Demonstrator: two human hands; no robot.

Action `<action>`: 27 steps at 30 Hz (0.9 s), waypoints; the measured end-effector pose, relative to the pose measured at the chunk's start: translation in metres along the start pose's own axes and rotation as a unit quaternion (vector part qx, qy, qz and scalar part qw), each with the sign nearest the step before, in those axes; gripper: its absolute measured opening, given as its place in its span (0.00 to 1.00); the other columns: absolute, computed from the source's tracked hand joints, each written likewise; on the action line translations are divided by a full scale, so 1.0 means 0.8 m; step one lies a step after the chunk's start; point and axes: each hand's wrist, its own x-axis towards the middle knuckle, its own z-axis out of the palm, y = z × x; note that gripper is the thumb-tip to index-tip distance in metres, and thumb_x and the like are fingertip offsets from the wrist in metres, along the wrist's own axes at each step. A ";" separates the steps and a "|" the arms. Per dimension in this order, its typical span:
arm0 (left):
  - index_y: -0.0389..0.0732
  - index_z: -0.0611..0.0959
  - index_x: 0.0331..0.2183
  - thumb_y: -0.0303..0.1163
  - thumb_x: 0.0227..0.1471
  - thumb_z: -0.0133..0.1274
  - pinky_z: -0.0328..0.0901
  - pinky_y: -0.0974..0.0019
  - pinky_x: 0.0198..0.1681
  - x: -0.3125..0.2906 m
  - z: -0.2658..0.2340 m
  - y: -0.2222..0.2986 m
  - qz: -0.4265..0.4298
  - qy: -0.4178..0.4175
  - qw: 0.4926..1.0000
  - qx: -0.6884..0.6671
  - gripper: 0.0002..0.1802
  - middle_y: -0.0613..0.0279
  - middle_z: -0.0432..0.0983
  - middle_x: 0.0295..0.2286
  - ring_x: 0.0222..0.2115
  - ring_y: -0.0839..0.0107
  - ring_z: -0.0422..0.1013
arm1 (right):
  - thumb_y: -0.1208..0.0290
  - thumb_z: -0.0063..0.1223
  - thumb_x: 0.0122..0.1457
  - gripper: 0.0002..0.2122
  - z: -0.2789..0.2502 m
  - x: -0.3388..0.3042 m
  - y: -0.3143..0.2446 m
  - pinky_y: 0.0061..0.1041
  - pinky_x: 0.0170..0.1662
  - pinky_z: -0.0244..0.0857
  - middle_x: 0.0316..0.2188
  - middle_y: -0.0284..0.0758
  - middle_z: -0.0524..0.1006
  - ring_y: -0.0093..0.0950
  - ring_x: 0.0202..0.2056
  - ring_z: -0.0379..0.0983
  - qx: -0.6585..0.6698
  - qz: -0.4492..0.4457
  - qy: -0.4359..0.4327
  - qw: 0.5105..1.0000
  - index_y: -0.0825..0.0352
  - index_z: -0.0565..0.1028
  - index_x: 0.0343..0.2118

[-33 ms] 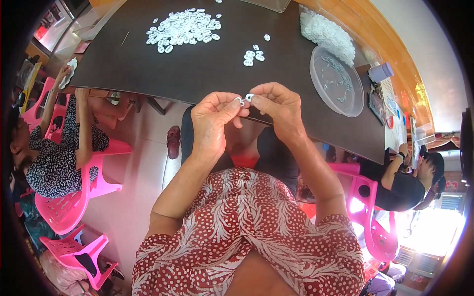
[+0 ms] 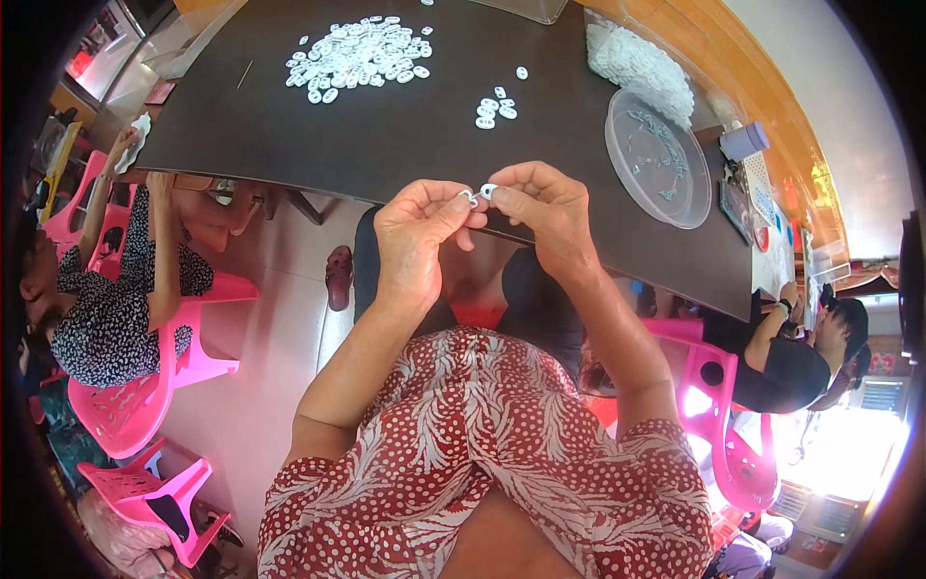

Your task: Inspecting and sorting small white plastic components on a workbench.

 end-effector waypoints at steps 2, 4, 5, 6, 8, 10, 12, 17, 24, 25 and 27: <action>0.31 0.77 0.31 0.21 0.49 0.52 0.64 0.77 0.22 -0.001 0.000 -0.004 0.005 0.007 1.000 0.012 0.04 0.57 0.76 0.27 0.24 0.74 0.73 | 0.78 0.55 0.50 0.07 -0.003 0.001 0.002 0.13 0.26 0.60 0.24 0.34 0.77 0.16 0.24 0.70 0.004 0.009 0.006 1.000 0.73 0.74 0.33; 0.31 0.77 0.31 0.22 0.49 0.52 0.63 0.78 0.22 -0.002 -0.001 -0.006 0.010 0.014 1.000 0.025 0.05 0.58 0.76 0.26 0.23 0.75 0.72 | 0.78 0.55 0.50 0.07 -0.003 0.000 0.003 0.13 0.26 0.60 0.24 0.35 0.77 0.17 0.24 0.70 0.009 0.019 0.012 1.000 0.73 0.74 0.32; 0.32 0.78 0.31 0.22 0.49 0.53 0.63 0.77 0.21 -0.002 -0.003 -0.006 0.016 0.017 0.999 0.045 0.05 0.59 0.76 0.26 0.22 0.76 0.71 | 0.78 0.55 0.50 0.07 -0.002 0.000 0.001 0.13 0.25 0.60 0.24 0.36 0.77 0.17 0.23 0.70 0.043 0.035 0.024 0.998 0.73 0.74 0.32; 0.33 0.78 0.31 0.23 0.49 0.54 0.63 0.77 0.21 -0.002 -0.004 -0.006 0.021 0.020 0.997 0.066 0.05 0.59 0.76 0.25 0.21 0.77 0.70 | 0.78 0.54 0.50 0.07 -0.001 0.000 0.000 0.13 0.25 0.61 0.24 0.37 0.77 0.18 0.23 0.70 0.078 0.052 0.035 0.995 0.74 0.74 0.32; 0.33 0.78 0.31 0.23 0.49 0.54 0.63 0.77 0.21 -0.004 -0.002 -0.006 0.017 0.021 0.998 0.063 0.05 0.60 0.75 0.25 0.20 0.78 0.69 | 0.78 0.54 0.50 0.07 -0.001 0.000 0.000 0.13 0.25 0.61 0.24 0.38 0.77 0.18 0.23 0.70 0.089 0.059 0.042 0.993 0.74 0.74 0.32; 0.33 0.78 0.32 0.23 0.49 0.54 0.62 0.78 0.20 -0.005 0.000 -0.007 0.013 0.023 0.998 0.060 0.05 0.61 0.75 0.24 0.20 0.78 0.68 | 0.78 0.54 0.50 0.06 0.002 0.001 0.000 0.13 0.24 0.61 0.25 0.38 0.77 0.19 0.23 0.70 0.099 0.067 0.048 0.992 0.74 0.74 0.32; 0.33 0.78 0.32 0.23 0.49 0.53 0.61 0.80 0.20 -0.007 0.002 -0.009 0.042 0.017 0.997 0.069 0.05 0.64 0.75 0.24 0.21 0.81 0.68 | 0.78 0.54 0.51 0.07 0.005 0.001 -0.001 0.14 0.24 0.61 0.25 0.39 0.77 0.20 0.23 0.70 0.113 0.084 0.059 0.988 0.75 0.73 0.32; 0.33 0.78 0.32 0.22 0.49 0.52 0.61 0.80 0.19 -0.009 0.004 -0.013 0.045 0.022 0.995 0.082 0.05 0.65 0.75 0.24 0.20 0.82 0.68 | 0.78 0.55 0.50 0.06 0.015 0.001 0.002 0.14 0.23 0.60 0.24 0.39 0.76 0.19 0.22 0.69 0.134 0.089 0.072 0.984 0.75 0.73 0.30; 0.33 0.77 0.31 0.21 0.49 0.52 0.60 0.81 0.19 -0.010 0.000 -0.016 0.050 0.036 0.993 0.096 0.04 0.65 0.74 0.24 0.20 0.82 0.68 | 0.78 0.55 0.48 0.07 0.023 -0.003 0.003 0.13 0.21 0.58 0.22 0.38 0.75 0.18 0.21 0.67 0.132 0.068 0.090 0.985 0.75 0.73 0.28; 0.33 0.77 0.31 0.21 0.49 0.52 0.60 0.81 0.19 -0.010 0.000 -0.016 0.051 0.037 0.993 0.096 0.04 0.65 0.74 0.24 0.20 0.82 0.68 | 0.78 0.55 0.48 0.07 0.023 -0.003 0.003 0.13 0.21 0.58 0.22 0.38 0.75 0.18 0.21 0.67 0.132 0.069 0.090 0.985 0.75 0.73 0.28; 0.33 0.77 0.31 0.21 0.49 0.52 0.60 0.81 0.19 -0.011 0.000 -0.016 0.051 0.040 0.993 0.095 0.04 0.65 0.74 0.23 0.20 0.82 0.68 | 0.78 0.55 0.48 0.06 0.025 -0.004 0.004 0.13 0.21 0.58 0.22 0.38 0.75 0.18 0.21 0.67 0.112 0.065 0.097 0.987 0.75 0.73 0.28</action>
